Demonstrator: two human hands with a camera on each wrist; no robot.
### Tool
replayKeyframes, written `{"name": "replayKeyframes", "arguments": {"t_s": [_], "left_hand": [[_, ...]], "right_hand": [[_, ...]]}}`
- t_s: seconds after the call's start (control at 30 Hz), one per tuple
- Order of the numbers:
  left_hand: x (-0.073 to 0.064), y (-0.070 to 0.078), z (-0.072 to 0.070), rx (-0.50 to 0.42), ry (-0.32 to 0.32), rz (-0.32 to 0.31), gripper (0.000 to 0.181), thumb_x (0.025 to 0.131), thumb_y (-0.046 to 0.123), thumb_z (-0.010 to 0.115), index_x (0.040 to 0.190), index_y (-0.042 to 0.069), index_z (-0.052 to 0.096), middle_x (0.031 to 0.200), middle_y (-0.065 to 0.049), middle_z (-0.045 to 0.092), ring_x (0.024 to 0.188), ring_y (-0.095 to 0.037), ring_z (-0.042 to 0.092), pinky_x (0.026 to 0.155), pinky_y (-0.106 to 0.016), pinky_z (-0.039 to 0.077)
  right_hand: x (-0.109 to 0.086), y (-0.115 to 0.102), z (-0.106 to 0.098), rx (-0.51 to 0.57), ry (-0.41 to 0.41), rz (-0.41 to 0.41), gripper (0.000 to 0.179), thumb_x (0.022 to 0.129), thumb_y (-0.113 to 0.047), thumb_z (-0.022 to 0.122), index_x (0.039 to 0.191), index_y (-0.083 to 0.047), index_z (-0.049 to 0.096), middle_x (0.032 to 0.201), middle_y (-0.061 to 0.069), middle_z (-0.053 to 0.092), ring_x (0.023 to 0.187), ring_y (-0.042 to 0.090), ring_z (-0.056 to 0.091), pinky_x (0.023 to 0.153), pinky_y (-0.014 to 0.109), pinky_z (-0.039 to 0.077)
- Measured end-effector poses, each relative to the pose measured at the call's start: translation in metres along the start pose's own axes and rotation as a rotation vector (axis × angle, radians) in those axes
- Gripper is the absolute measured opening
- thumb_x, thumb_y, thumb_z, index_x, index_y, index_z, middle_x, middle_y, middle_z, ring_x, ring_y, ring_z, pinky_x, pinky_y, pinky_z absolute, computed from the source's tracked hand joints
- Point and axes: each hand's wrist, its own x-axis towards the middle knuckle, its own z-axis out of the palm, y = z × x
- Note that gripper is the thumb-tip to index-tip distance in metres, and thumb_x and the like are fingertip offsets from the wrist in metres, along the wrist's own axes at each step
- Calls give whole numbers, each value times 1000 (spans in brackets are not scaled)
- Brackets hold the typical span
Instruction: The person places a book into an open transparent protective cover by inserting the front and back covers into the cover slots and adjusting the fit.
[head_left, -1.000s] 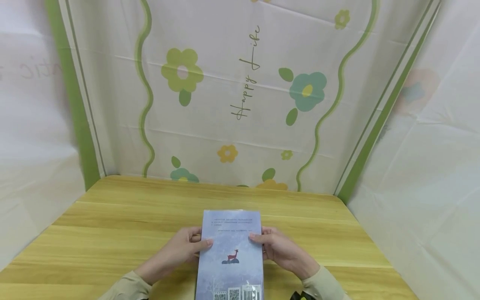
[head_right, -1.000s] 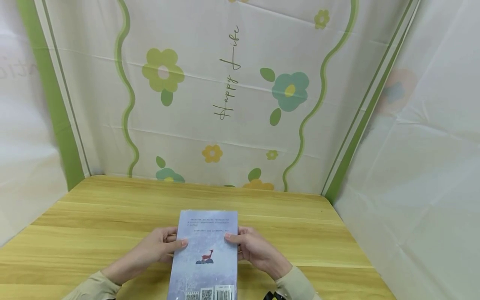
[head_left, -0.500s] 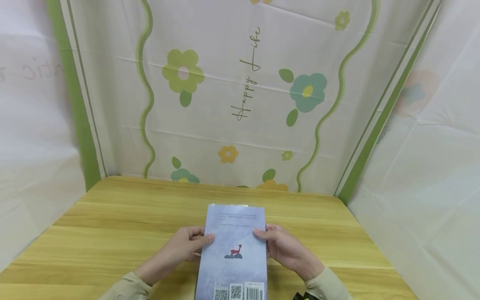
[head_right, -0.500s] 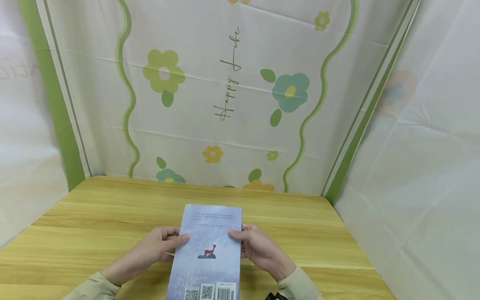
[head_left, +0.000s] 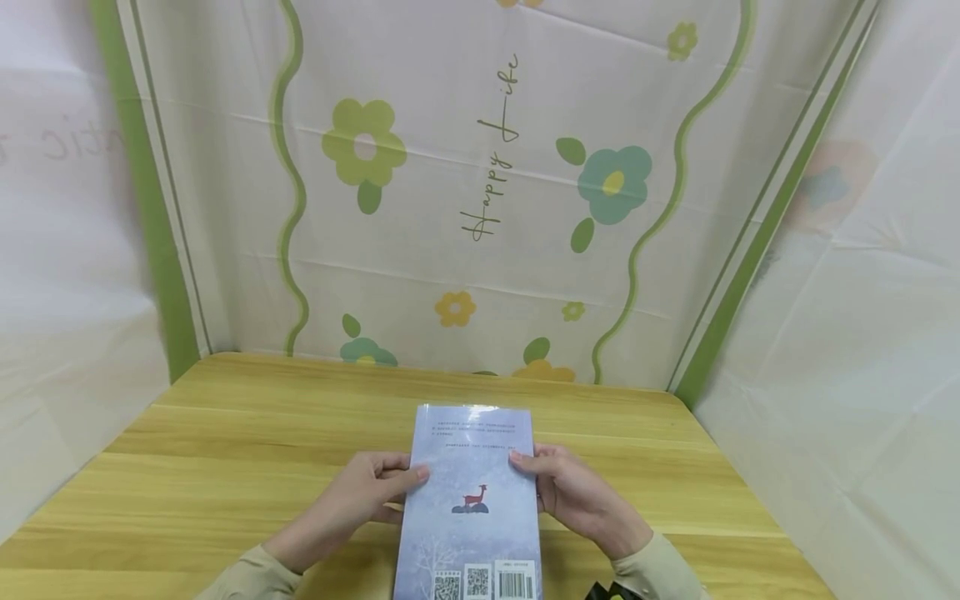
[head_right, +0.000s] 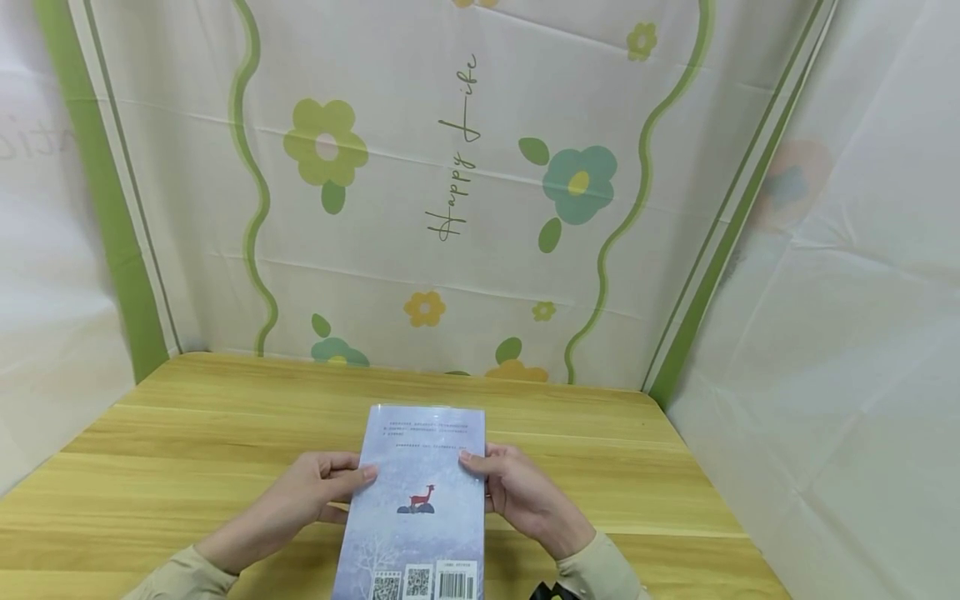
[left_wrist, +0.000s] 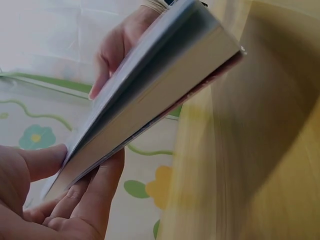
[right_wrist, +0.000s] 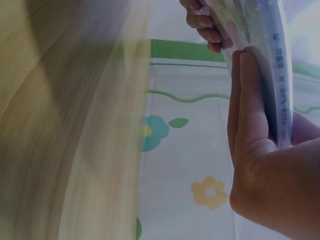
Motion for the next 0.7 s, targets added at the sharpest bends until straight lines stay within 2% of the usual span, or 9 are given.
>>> {"name": "replayKeyframes", "arguments": {"t_s": [0.17,0.37,0.53,0.63,0.7], "left_hand": [[0,0,-2,10,21,5,48,96,29,66,123,-11,59,104,-17,70,92,-31,69,76,-42,58],[1,1,-2,66,89,25,49,94,26,70,121,-12,59,103,-16,70,89,-30,69,73,-41,58],[3,-3,-2,99,138,56,46,92,25,72,118,-12,62,101,-16,70,87,-29,69,70,-40,59],[3,-4,0,167,192,95,43,91,22,74,117,-11,63,100,-16,70,85,-26,69,67,-37,59],[4,-6,2,246,244,143,41,90,18,74,118,-10,63,101,-15,70,84,-24,69,65,-34,59]], "right_hand": [[-1,-2,2,-4,21,-14,37,105,-12,47,138,4,48,123,22,63,112,35,62,92,47,50],[-1,-3,2,1,49,-35,38,104,-12,47,139,4,47,125,23,62,113,36,61,93,47,50],[-1,-4,4,-17,41,-48,39,103,-10,48,139,5,47,126,24,61,115,37,60,94,48,49],[-2,-5,6,-23,23,-56,38,103,-7,48,139,5,47,127,24,61,114,37,60,94,48,49],[-2,-6,7,-20,12,-62,38,102,-5,48,139,5,47,126,24,61,114,37,60,93,49,50]]}}
